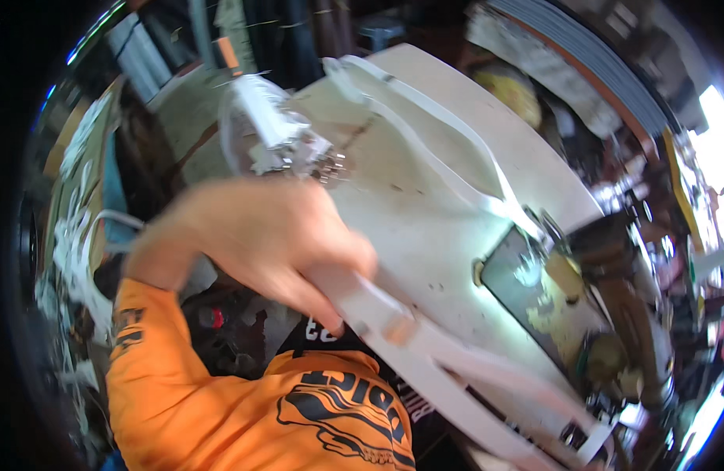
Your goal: The recorder uses an industrial sewing machine to stitch white straps.
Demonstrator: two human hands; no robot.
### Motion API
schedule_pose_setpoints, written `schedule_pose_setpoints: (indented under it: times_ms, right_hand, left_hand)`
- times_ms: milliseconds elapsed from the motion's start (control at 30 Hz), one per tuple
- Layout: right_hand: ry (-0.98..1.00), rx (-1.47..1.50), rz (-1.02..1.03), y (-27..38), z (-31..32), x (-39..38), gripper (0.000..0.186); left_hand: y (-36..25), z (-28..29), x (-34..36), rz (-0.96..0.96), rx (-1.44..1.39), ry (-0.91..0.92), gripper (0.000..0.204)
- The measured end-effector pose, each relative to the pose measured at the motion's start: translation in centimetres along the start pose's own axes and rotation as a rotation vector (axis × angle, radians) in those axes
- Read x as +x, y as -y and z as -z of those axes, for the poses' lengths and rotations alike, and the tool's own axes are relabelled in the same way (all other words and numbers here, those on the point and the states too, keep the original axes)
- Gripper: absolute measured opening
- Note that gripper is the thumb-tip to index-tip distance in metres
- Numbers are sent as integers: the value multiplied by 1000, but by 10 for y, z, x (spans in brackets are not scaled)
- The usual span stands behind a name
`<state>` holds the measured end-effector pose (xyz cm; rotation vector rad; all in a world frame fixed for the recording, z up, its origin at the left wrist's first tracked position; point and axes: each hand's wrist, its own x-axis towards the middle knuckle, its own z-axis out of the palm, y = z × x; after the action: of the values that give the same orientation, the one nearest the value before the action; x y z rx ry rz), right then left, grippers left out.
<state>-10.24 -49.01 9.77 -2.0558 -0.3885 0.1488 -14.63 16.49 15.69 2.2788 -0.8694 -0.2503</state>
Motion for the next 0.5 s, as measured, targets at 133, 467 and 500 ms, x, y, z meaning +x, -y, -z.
schedule_pose_setpoints:
  times_ms: [133, 467, 500]
  right_hand:
    - [-1, 15, -204, 88, -69, -12, 31]
    - [345, -557, 168, 60, -191, 147, 47]
    - [334, -551, 160, 46, -194, 153, 47]
  left_hand:
    - [-25, 85, 30, 339, 119, -95, 30]
    - [221, 73, 50, 951, 743, 416, 33]
    - [238, 67, 50, 911, 860, 388, 32]
